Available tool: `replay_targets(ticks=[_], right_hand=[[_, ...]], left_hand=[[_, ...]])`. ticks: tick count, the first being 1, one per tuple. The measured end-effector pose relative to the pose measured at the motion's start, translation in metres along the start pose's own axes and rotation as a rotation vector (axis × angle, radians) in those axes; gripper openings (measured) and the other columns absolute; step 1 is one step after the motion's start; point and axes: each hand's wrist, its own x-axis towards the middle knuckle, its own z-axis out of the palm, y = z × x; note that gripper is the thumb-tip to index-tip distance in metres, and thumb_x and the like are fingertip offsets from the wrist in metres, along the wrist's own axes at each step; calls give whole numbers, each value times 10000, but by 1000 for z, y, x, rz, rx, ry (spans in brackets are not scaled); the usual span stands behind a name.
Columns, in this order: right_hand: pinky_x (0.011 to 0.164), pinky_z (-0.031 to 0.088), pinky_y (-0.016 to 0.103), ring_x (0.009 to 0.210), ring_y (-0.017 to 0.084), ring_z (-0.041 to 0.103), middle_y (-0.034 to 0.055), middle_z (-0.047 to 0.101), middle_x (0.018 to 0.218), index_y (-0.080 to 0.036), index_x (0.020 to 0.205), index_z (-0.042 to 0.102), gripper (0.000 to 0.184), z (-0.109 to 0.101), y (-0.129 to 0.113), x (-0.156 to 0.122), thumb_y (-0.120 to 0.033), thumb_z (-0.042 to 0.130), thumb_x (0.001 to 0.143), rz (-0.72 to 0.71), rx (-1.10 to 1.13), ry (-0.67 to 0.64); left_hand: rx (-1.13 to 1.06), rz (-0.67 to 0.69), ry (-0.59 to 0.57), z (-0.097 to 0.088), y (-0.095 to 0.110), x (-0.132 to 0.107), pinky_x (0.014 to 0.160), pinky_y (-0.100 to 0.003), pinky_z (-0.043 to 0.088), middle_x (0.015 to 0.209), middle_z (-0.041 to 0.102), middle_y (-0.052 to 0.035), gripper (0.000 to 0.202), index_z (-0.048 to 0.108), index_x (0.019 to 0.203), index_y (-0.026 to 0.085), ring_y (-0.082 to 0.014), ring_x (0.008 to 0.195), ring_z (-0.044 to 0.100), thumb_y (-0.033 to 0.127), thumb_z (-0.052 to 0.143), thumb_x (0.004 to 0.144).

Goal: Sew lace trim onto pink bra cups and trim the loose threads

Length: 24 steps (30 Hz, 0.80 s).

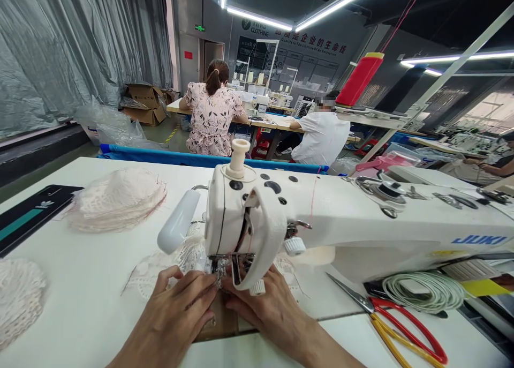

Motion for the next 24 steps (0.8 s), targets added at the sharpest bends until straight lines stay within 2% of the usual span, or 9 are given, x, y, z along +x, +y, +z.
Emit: replay_targets(ticks=[4, 8, 11, 13, 15, 20, 24], right_hand=[[708, 411, 308, 807, 178, 574, 27, 645, 804, -203, 741, 612, 200, 0, 3, 1, -310, 550, 897, 0, 19, 21], [662, 400, 309, 708, 181, 549, 36, 619, 701, -181, 704, 602, 290, 0, 4, 1, -331, 489, 925, 29, 43, 95], [703, 404, 317, 758, 185, 567, 44, 646, 756, -199, 876, 647, 240, 1, 0, 1, -307, 445, 948, 2, 72, 110], [744, 404, 327, 824, 190, 576, 43, 663, 831, -236, 1037, 628, 224, 2, -3, 1, -319, 438, 952, -13, 79, 99], [762, 401, 329, 860, 188, 574, 40, 666, 886, -259, 1117, 598, 243, 3, -4, 0, -345, 446, 947, -15, 81, 90], [750, 393, 320, 839, 182, 553, 27, 661, 885, -261, 1042, 627, 202, 6, -3, -1, -365, 508, 917, -10, 60, 98], [760, 384, 327, 841, 180, 549, 36, 656, 884, -240, 1017, 627, 168, 7, -3, -1, -329, 557, 893, -31, 37, 118]], left_hand=[[24, 14, 0, 0, -1, -1, 840, -360, 309, 997, 679, 30, 244, 588, 1081, 239, -135, 758, 591, 152, 419, 928], [21, 51, 54, 2, -2, -1, 811, -354, 311, 911, 679, 11, 247, 601, 1041, 233, -142, 762, 588, 200, 372, 955], [7, 23, 47, 2, -1, 0, 804, -350, 312, 888, 662, 25, 266, 598, 1048, 236, -129, 743, 591, 137, 379, 934], [9, 13, 36, 1, 0, 1, 800, -349, 314, 888, 656, 36, 284, 600, 1035, 236, -126, 753, 600, 88, 392, 911], [3, 21, 46, 0, 1, 3, 796, -346, 319, 884, 659, 45, 277, 612, 988, 234, -126, 781, 610, 82, 393, 914], [-16, 78, 196, 1, 2, 6, 799, -323, 327, 838, 682, 46, 298, 629, 972, 202, -99, 740, 610, 245, 335, 991], [-11, 54, 196, 7, -1, 1, 799, -345, 332, 858, 702, 37, 329, 628, 967, 198, -105, 780, 626, 238, 304, 1004]])
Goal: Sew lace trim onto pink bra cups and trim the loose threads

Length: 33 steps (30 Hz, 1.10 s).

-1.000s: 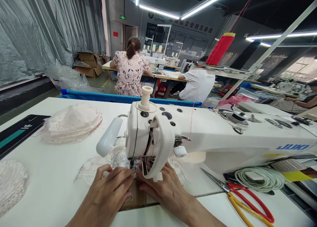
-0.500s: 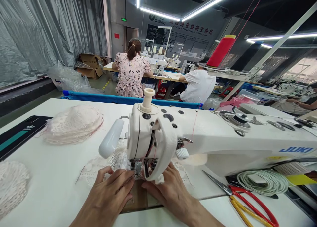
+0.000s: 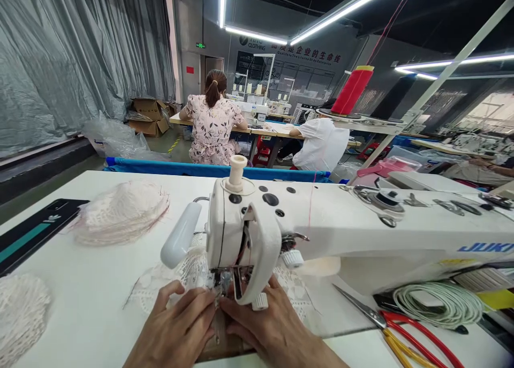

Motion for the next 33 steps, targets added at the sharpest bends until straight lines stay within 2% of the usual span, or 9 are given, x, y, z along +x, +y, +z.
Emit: replay_targets(ticks=[4, 7, 12, 15, 18, 22, 27, 30, 33], right_hand=[[756, 379, 331, 838, 184, 550, 33, 657, 870, -237, 1016, 622, 163, 1, 1, 1, -320, 564, 888, 8, 16, 8], [741, 380, 331, 828, 190, 551, 33, 659, 856, -232, 1008, 620, 163, 0, 0, 1, -325, 556, 891, 13, 30, -2], [735, 386, 332, 822, 191, 559, 37, 658, 850, -240, 1030, 615, 171, -2, -2, -2, -322, 551, 894, 20, 3, -48], [737, 386, 329, 838, 187, 562, 31, 658, 860, -241, 1020, 615, 162, -2, -1, -3, -318, 563, 887, 18, 6, -49], [750, 383, 330, 857, 183, 559, 27, 660, 885, -243, 1018, 613, 159, -2, -1, -1, -309, 580, 877, 19, 6, -42], [742, 382, 327, 851, 184, 545, 22, 652, 861, -249, 1000, 625, 148, -3, -2, 1, -319, 576, 880, 19, 5, -17], [750, 386, 336, 832, 191, 534, 28, 641, 798, -245, 969, 647, 158, -3, -2, 2, -330, 529, 909, 21, -3, 51], [780, 382, 353, 830, 188, 539, 31, 645, 815, -237, 973, 644, 139, -1, 0, 3, -300, 539, 907, 17, -23, 35], [787, 371, 355, 843, 183, 536, 26, 647, 860, -235, 940, 642, 100, 0, 1, 2, -289, 581, 883, 17, -46, 9]], left_hand=[[97, 56, -58, -1, -4, -8, 810, -355, 329, 794, 684, 37, 333, 632, 878, 186, -105, 756, 615, 212, 321, 996], [179, 92, -104, -5, -5, -7, 798, -359, 335, 728, 657, 19, 376, 633, 880, 174, -118, 717, 589, 153, 274, 991], [239, 141, -62, -6, -1, -4, 778, -361, 346, 723, 658, -19, 384, 638, 905, 138, -151, 763, 581, 177, 266, 994], [194, 130, -32, -3, -1, -6, 785, -357, 341, 794, 690, -26, 371, 638, 886, 150, -140, 801, 597, 201, 289, 998], [148, 148, -20, -1, -3, -9, 812, -355, 339, 889, 716, -36, 314, 636, 943, 149, -135, 848, 608, 175, 326, 988], [127, 161, -34, 1, -5, -10, 827, -363, 344, 890, 727, -44, 278, 637, 965, 132, -139, 829, 614, 150, 360, 973], [133, 116, -46, 1, -4, -7, 836, -368, 338, 899, 722, -28, 297, 638, 983, 156, -134, 796, 620, 168, 341, 983], [122, 92, -56, 3, -7, -8, 840, -366, 328, 925, 718, -14, 329, 650, 931, 192, -140, 835, 622, 178, 326, 988], [106, 59, -57, 8, -12, -9, 871, -385, 309, 1006, 708, -29, 300, 642, 980, 209, -158, 901, 613, 232, 344, 985]])
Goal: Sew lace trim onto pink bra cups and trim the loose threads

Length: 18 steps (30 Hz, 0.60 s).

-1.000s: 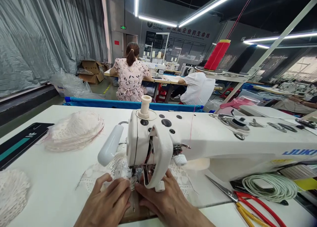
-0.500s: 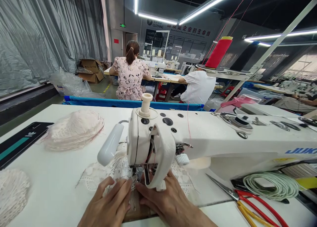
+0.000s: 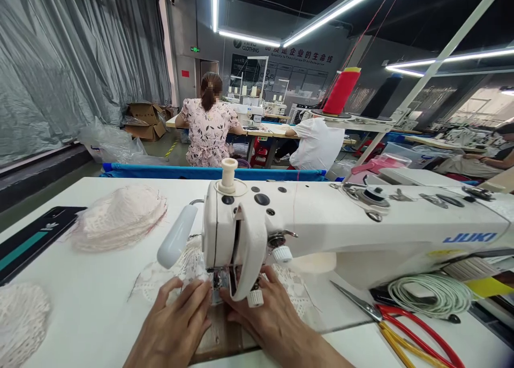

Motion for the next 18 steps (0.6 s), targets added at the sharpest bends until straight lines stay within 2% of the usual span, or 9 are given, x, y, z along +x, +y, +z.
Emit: replay_targets(ticks=[5, 11, 18], right_hand=[[752, 357, 330, 865, 177, 522, 22, 624, 882, -209, 764, 613, 132, -8, 1, -1, -310, 636, 846, 42, -94, -144], [633, 340, 301, 741, 183, 544, 16, 591, 791, -195, 769, 564, 116, -24, 4, -1, -164, 674, 790, 107, -257, -280], [596, 340, 278, 686, 160, 575, 18, 605, 811, -192, 778, 565, 99, -38, 12, -7, -140, 646, 802, 170, -331, -404]], left_hand=[[-10, -15, 18, 4, -6, 1, 915, -398, 285, 1044, 698, -42, 294, 604, 1088, 201, -174, 932, 599, 271, 341, 975], [19, -30, 30, -3, -10, 8, 945, -374, 264, 1009, 684, -18, 262, 579, 1090, 203, -158, 954, 590, 266, 352, 976], [192, 42, -3, -12, -18, 12, 917, -364, 297, 968, 673, -12, 239, 546, 1069, 186, -135, 893, 612, 213, 329, 972]])
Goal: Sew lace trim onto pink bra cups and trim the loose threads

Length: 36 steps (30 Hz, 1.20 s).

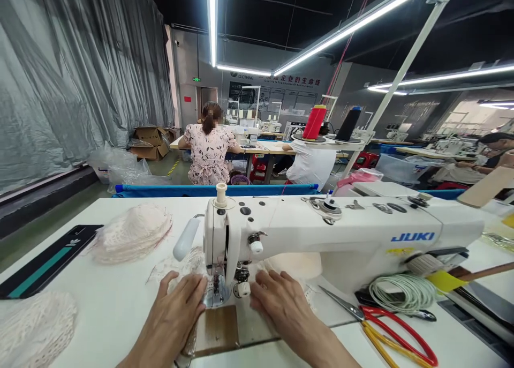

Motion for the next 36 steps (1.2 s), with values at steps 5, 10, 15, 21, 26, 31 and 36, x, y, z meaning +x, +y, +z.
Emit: replay_targets(ticks=[5, 10, 15, 21, 26, 31, 36], right_hand=[[581, 343, 277, 645, 157, 564, 20, 585, 767, -175, 761, 569, 90, 3, -6, 3, -123, 608, 822, 13, 35, 43], [626, 399, 275, 750, 177, 561, 29, 594, 816, -173, 829, 581, 115, -14, -22, 3, -280, 617, 849, -32, 198, 74], [697, 453, 259, 830, 175, 569, 11, 605, 915, -193, 1179, 466, 620, -20, -26, -5, -411, 762, 679, -137, 780, -129], [595, 412, 230, 663, 130, 538, -27, 574, 742, -181, 972, 530, 192, -11, -22, -1, -104, 589, 807, 102, 704, -71], [679, 395, 320, 760, 193, 536, 45, 600, 838, -173, 832, 551, 80, -2, -43, -1, -125, 604, 798, 4, 262, 209], [612, 379, 316, 698, 185, 542, 35, 607, 781, -163, 771, 551, 121, 14, -54, -1, -236, 634, 821, -184, 193, 204], [749, 405, 322, 729, 165, 570, 28, 630, 812, -162, 860, 565, 146, 14, -38, 7, -23, 532, 832, -181, 143, 170]], left_hand=[[94, 74, -96, -2, 10, 10, 889, -410, 371, 898, 645, -68, 372, 547, 1082, 106, -194, 871, 603, -78, 339, 835], [123, 5, -178, -27, 20, 6, 669, -360, 473, 705, 611, -51, 347, 584, 775, 143, -195, 617, 576, -117, 357, 745], [-873, -522, -419, -46, 42, -27, 537, -211, 504, 703, 575, 8, 233, 493, 945, 216, -130, 603, 600, 87, 304, 901], [-991, -602, -340, -47, 50, -36, 702, -271, 549, 924, 617, -62, 488, 282, 1323, 226, -148, 798, 645, 51, 268, 867], [-307, -250, -135, -50, 36, -19, 688, -274, 483, 1153, 578, -89, 426, 539, 1189, 234, -191, 921, 595, 72, 323, 859], [-273, 10, -61, -27, 25, -19, 820, -326, 314, 912, 681, 3, 309, 624, 903, 224, -159, 943, 569, 117, 335, 931], [-260, 54, -86, -16, 22, -22, 826, -326, 290, 975, 676, -16, 265, 614, 982, 199, -158, 972, 543, 164, 354, 948]])
